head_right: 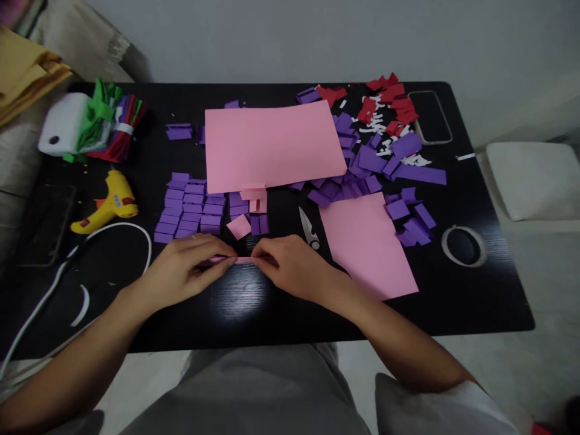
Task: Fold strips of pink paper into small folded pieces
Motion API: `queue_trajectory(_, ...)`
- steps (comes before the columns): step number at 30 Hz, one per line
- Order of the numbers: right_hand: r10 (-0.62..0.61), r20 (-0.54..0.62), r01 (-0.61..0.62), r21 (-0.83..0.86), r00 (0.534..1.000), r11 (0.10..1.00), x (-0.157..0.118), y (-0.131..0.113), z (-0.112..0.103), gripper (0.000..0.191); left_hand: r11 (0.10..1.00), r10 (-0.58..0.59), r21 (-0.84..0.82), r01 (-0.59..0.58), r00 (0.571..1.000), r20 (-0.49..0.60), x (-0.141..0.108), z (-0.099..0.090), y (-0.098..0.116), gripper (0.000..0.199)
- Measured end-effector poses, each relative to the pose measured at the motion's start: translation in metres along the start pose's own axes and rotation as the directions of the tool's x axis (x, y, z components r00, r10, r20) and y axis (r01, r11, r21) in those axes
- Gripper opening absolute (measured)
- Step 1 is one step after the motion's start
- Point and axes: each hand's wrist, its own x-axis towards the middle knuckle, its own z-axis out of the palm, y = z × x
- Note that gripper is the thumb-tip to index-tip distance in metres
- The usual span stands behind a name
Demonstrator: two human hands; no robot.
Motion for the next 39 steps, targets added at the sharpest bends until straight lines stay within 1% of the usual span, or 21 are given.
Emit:
queue_trajectory(2,0.002,-0.021,-0.002,0.004,1.0,1.0,0.0,0.0,0.003,0.008,0.999,-0.014,0.038,0.014,1.0,0.016,0.001,0.001,0.005,0.015)
queue_trajectory(4,0.012,-0.042,-0.011,0.026,0.999,1.0,0.0,0.0,0.004,0.007,0.999,-0.029,0.037,0.028,0.999,0.025,0.001,0.001,0.007,0.018)
queue_trajectory(7,0.013,-0.034,-0.011,0.057,0.999,0.998,0.0,0.0,0.005,0.008,0.999,-0.042,-0.001,0.042,0.999,0.034,0.0,-0.001,0.005,0.018)
queue_trajectory(10,0.006,-0.025,-0.005,0.047,1.0,0.999,0.001,0.001,0.006,0.011,0.999,-0.039,-0.015,0.039,0.998,0.042,-0.001,-0.002,0.001,0.018)
queue_trajectory(13,-0.007,-0.036,0.008,0.017,0.999,1.0,0.002,0.002,0.009,0.012,0.998,-0.044,0.051,0.041,0.998,0.049,-0.001,0.0,0.0,0.02)
queue_trajectory(15,-0.01,-0.048,0.01,0.0,0.999,1.0,0.002,0.002,0.012,0.011,0.994,-0.074,0.082,0.07,0.996,0.047,0.0,0.003,0.003,0.02)
queue_trajectory(20,0.001,-0.092,0.001,0.015,0.996,1.0,0.002,0.007,0.017,0.01,0.99,-0.14,-0.015,0.141,0.989,0.05,0.005,0.009,0.01,0.014)
queue_trajectory(24,0.046,-0.066,-0.039,0.105,0.997,0.994,0.004,0.011,0.011,0.007,0.984,-0.159,-0.08,0.161,0.987,0.034,0.005,0.008,0.006,0.011)
queue_trajectory(28,0.08,-0.1,-0.063,0.161,0.992,0.985,0.005,0.012,0.006,0.006,0.975,-0.199,-0.102,0.199,0.98,0.015,0.004,0.005,0.004,0.011)
queue_trajectory(33,0.054,-0.128,-0.037,0.13,0.99,0.991,0.005,0.012,0.008,0.005,0.971,-0.2,-0.134,0.197,0.98,-0.007,0.006,0.008,0.006,0.01)
queue_trajectory(39,0.04,-0.131,-0.018,0.164,0.991,0.986,0.004,0.013,0.011,0.007,0.972,-0.188,-0.154,0.18,0.981,-0.039,0.005,0.009,0.005,0.008)
